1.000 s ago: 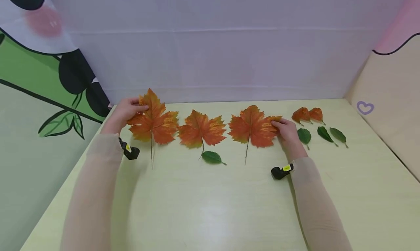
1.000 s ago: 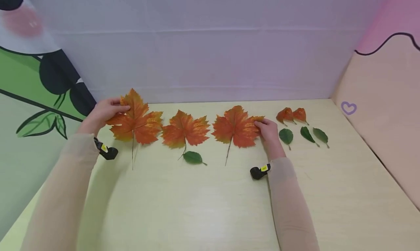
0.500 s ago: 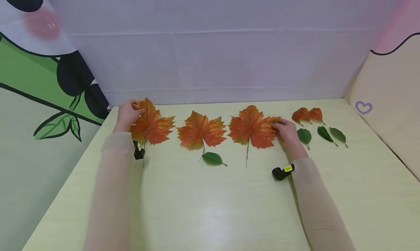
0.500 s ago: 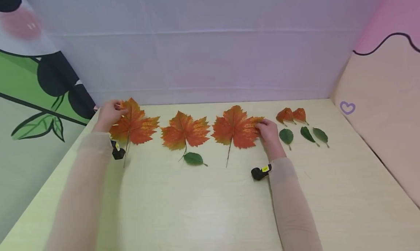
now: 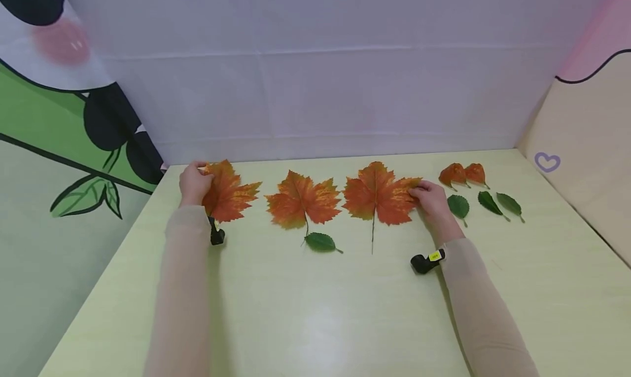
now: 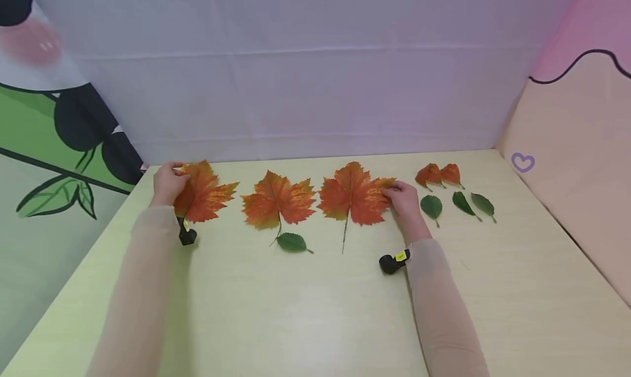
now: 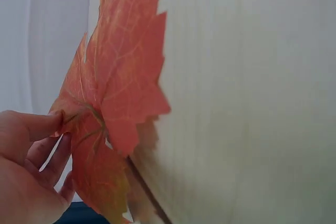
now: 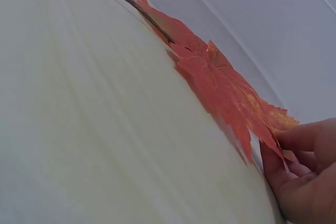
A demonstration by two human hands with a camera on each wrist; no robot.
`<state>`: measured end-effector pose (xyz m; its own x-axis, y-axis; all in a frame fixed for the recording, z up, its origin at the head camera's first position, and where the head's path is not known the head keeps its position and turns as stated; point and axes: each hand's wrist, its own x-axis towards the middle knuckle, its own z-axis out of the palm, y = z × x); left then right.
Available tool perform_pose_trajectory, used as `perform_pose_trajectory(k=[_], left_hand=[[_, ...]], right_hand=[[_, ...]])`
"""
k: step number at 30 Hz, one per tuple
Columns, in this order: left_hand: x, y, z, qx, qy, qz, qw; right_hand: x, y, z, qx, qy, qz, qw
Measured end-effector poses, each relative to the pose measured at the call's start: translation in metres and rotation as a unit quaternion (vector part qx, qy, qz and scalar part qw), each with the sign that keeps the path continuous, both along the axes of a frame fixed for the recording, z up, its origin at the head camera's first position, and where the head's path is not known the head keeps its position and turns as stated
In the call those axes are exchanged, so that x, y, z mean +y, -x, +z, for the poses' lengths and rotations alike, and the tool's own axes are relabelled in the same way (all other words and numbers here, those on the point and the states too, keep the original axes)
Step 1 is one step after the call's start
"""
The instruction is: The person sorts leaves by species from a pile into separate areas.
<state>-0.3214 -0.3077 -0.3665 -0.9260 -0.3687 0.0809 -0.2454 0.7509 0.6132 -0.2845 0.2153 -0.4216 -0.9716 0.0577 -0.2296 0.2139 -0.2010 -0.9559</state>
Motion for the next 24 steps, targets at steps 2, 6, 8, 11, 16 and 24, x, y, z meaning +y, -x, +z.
perform_pose_trajectory(k=[2, 6, 8, 11, 16, 24], left_hand=[[-0.001, 0.001, -0.003, -0.004, -0.001, 0.015, 0.9999], [-0.005, 0.005, -0.006, -0.011, 0.009, 0.008, 0.9999], [-0.008, 0.006, -0.005, -0.022, 0.002, -0.003, 0.9997], [-0.013, 0.004, -0.001, -0.048, -0.009, -0.023, 0.9986], [-0.011, -0.001, 0.011, -0.071, -0.024, -0.053, 0.9958], [0.021, -0.019, 0.032, -0.051, -0.032, -0.105, 0.9926]], right_hand=[[0.000, -0.001, -0.001, 0.004, -0.010, 0.000, 0.9999], [0.001, 0.000, -0.002, 0.014, -0.064, -0.001, 0.9979], [0.001, 0.001, -0.003, 0.017, -0.099, 0.001, 0.9950], [0.000, 0.002, -0.001, 0.011, -0.122, 0.004, 0.9924], [0.000, 0.002, 0.001, -0.013, -0.098, 0.002, 0.9950], [0.000, 0.002, 0.000, -0.022, -0.130, 0.006, 0.9912]])
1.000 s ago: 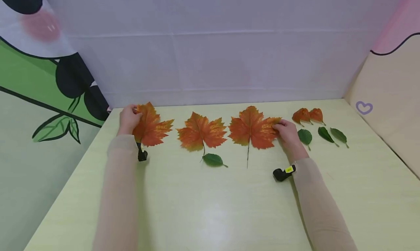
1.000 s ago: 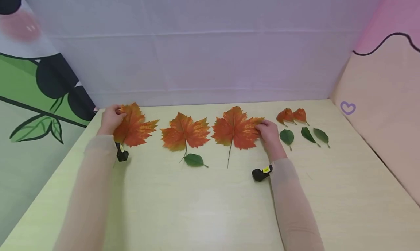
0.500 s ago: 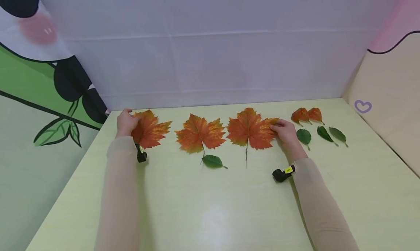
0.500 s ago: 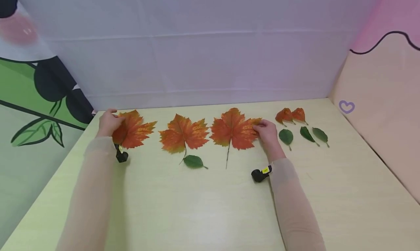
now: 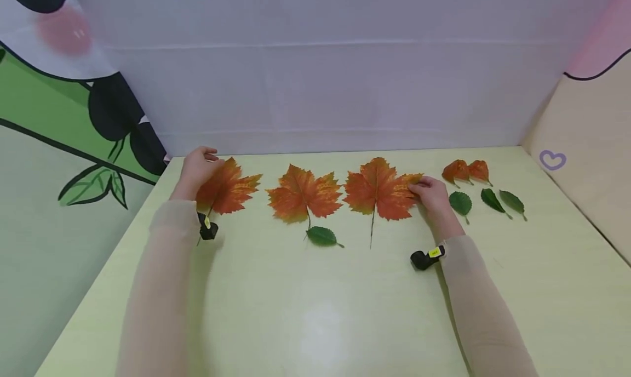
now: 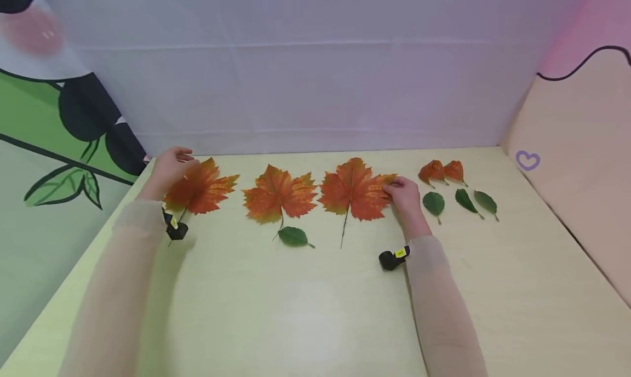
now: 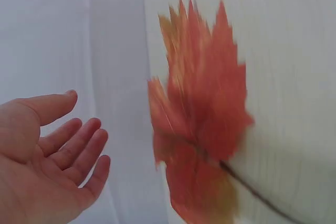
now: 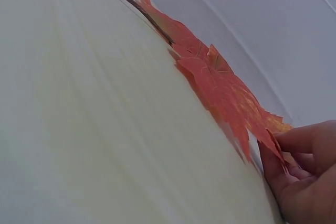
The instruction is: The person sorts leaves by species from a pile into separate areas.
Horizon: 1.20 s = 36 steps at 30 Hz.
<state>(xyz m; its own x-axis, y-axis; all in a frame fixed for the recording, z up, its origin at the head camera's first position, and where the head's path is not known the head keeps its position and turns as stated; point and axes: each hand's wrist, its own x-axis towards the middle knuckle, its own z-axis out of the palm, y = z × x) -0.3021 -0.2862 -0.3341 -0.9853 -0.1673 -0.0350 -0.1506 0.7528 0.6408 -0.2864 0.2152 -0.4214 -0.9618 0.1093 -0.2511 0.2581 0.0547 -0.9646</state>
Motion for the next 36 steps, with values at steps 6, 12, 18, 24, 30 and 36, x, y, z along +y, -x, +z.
perform_pose_trajectory(k=[6, 12, 18, 24, 30, 36], left_hand=[[0.041, -0.017, -0.004, -0.026, 0.023, -0.065, 0.9973], [0.086, -0.031, -0.023, -0.070, 0.100, -0.107, 0.9868], [0.114, -0.037, -0.039, -0.126, 0.139, -0.118, 0.9751], [0.123, -0.040, -0.041, -0.124, 0.167, -0.124, 0.9702], [0.124, -0.040, -0.036, -0.117, 0.176, -0.123, 0.9696], [0.121, -0.035, -0.039, -0.093, 0.196, -0.119, 0.9688]], right_hand=[[0.001, -0.001, 0.001, 0.001, -0.058, 0.017, 0.9982], [0.001, -0.002, 0.003, 0.007, -0.054, 0.025, 0.9982], [0.001, -0.001, 0.003, 0.011, -0.065, 0.023, 0.9976], [0.000, -0.002, 0.003, 0.020, -0.045, 0.025, 0.9985], [0.000, -0.003, 0.003, 0.027, -0.053, 0.033, 0.9977], [-0.001, -0.001, 0.003, 0.034, -0.111, 0.052, 0.9919]])
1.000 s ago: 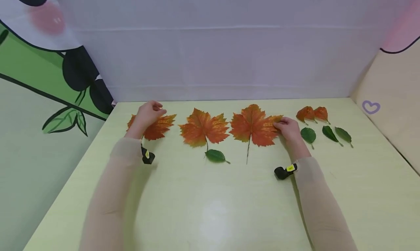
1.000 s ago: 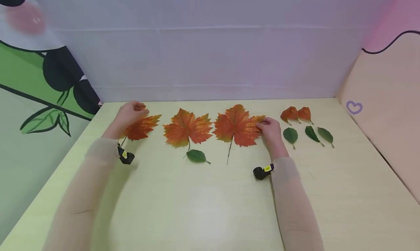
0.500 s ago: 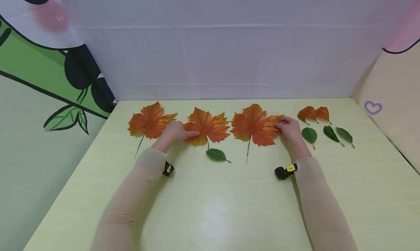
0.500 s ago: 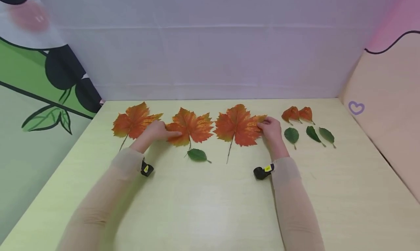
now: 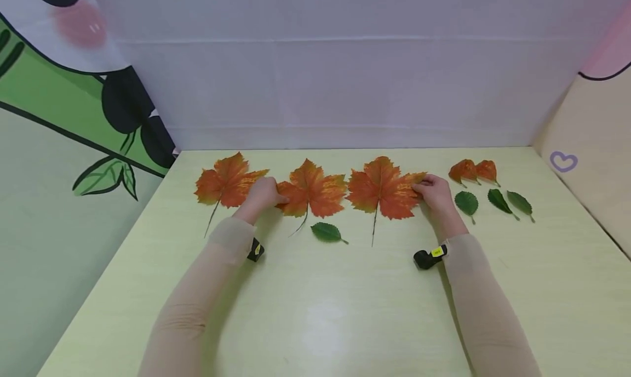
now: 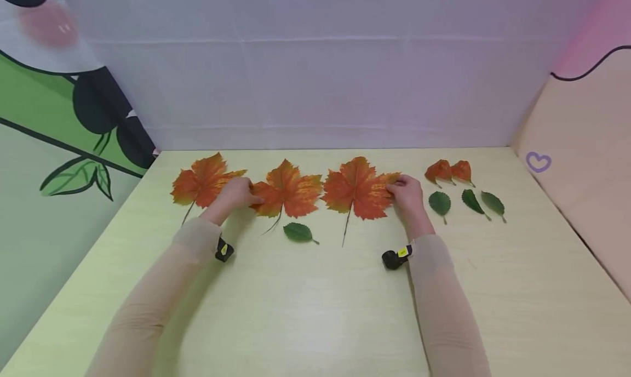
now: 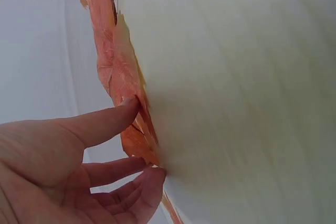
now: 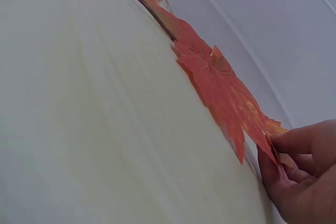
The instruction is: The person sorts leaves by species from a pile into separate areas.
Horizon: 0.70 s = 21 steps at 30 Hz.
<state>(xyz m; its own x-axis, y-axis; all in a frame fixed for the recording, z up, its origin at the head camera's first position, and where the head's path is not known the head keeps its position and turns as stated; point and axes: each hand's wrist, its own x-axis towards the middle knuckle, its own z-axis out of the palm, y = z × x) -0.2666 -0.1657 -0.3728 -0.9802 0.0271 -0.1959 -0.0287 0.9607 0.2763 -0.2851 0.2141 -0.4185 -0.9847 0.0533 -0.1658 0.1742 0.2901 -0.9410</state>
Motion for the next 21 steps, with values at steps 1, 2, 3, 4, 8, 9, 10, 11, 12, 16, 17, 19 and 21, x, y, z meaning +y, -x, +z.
perform_pose_trajectory(k=[1, 2, 3, 4, 8, 9, 10, 11, 12, 16, 17, 19, 21], left_hand=[[-0.001, 0.001, 0.000, 0.005, -0.002, 0.001, 1.0000], [-0.002, 0.002, -0.001, 0.011, -0.005, 0.003, 0.9999], [-0.003, 0.003, -0.001, 0.016, -0.009, 0.004, 0.9998], [-0.004, 0.004, -0.001, 0.017, -0.014, 0.007, 0.9997], [-0.006, 0.008, -0.001, 0.009, -0.050, 0.022, 0.9985], [-0.007, 0.009, -0.001, 0.004, -0.058, 0.022, 0.9981], [-0.007, 0.010, 0.000, -0.006, -0.068, 0.026, 0.9973], [-0.007, 0.011, 0.001, -0.014, -0.075, 0.030, 0.9967], [-0.006, 0.012, 0.001, -0.024, -0.083, 0.035, 0.9956], [0.001, 0.017, 0.002, -0.043, -0.095, 0.052, 0.9931], [0.003, 0.018, 0.002, -0.038, -0.088, 0.054, 0.9939], [0.007, 0.017, 0.001, -0.028, -0.074, 0.059, 0.9952], [0.012, 0.015, 0.000, -0.017, -0.057, 0.070, 0.9958]], right_hand=[[0.000, 0.000, 0.000, 0.002, -0.010, 0.004, 0.9999], [-0.001, 0.001, 0.000, 0.003, -0.019, 0.008, 0.9998], [-0.001, 0.001, 0.000, 0.004, -0.030, 0.010, 0.9995], [-0.001, 0.002, 0.001, 0.004, -0.034, 0.013, 0.9993], [-0.004, 0.004, 0.004, 0.003, -0.050, 0.018, 0.9986], [-0.004, 0.004, 0.004, 0.002, -0.054, 0.018, 0.9984], [-0.005, 0.004, 0.005, 0.001, -0.059, 0.019, 0.9981], [-0.005, 0.004, 0.006, 0.001, -0.066, 0.019, 0.9976], [-0.005, 0.005, 0.007, 0.000, -0.071, 0.019, 0.9973], [-0.005, 0.005, 0.007, -0.005, -0.079, 0.018, 0.9967], [-0.005, 0.005, 0.007, -0.005, -0.080, 0.017, 0.9967], [-0.005, 0.006, 0.007, -0.005, -0.075, 0.020, 0.9970], [-0.005, 0.007, 0.005, -0.004, -0.076, 0.025, 0.9968]])
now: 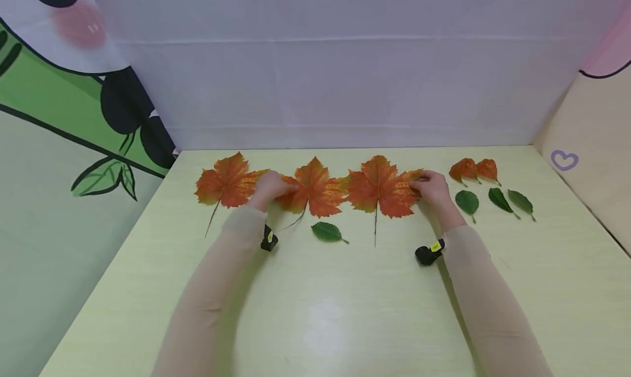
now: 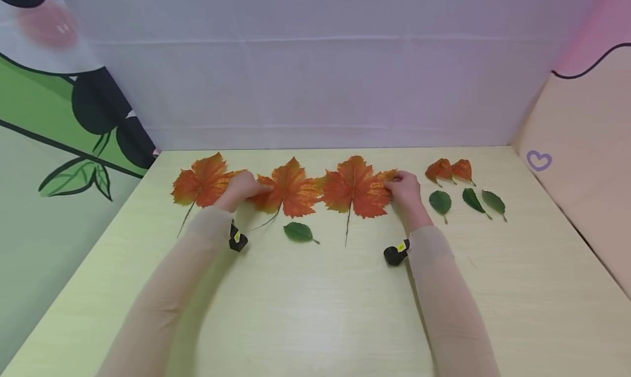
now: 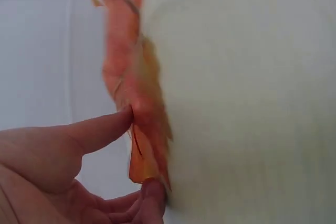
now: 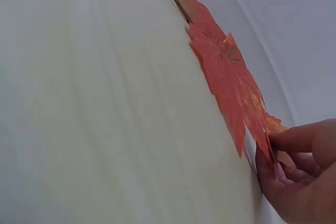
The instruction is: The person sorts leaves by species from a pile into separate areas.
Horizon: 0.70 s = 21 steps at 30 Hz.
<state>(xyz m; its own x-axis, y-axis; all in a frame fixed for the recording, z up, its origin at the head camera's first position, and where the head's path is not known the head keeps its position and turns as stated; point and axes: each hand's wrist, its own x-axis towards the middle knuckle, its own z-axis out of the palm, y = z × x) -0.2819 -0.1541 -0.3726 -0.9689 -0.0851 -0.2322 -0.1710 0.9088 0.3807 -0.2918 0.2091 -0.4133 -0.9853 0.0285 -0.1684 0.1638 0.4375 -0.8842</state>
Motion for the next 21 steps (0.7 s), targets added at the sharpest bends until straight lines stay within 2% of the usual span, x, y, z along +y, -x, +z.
perform_pose_trajectory(k=[2, 5, 9, 12, 16, 19, 21], left_hand=[[0.003, -0.001, 0.000, 0.007, 0.007, 0.015, 0.9998], [0.005, 0.000, -0.002, 0.013, -0.004, 0.033, 0.9994], [0.001, 0.005, -0.006, 0.021, -0.076, 0.061, 0.9950], [-0.005, 0.009, -0.008, 0.039, -0.143, 0.085, 0.9854], [-0.014, 0.012, -0.008, 0.058, -0.197, 0.109, 0.9727], [-0.019, 0.013, -0.008, 0.052, -0.205, 0.129, 0.9689], [-0.022, 0.014, -0.009, 0.047, -0.194, 0.135, 0.9705]], right_hand=[[0.000, 0.000, 0.000, 0.001, -0.003, 0.007, 1.0000], [0.001, 0.001, 0.000, 0.002, -0.009, 0.013, 0.9999], [0.000, 0.002, 0.002, 0.004, -0.010, 0.017, 0.9998], [-0.001, 0.003, 0.003, 0.001, -0.009, 0.019, 0.9998], [-0.006, 0.008, 0.004, -0.002, -0.015, 0.015, 0.9998], [-0.011, 0.013, 0.006, -0.003, -0.028, 0.006, 0.9996], [-0.013, 0.017, 0.007, -0.003, -0.034, -0.001, 0.9994]])
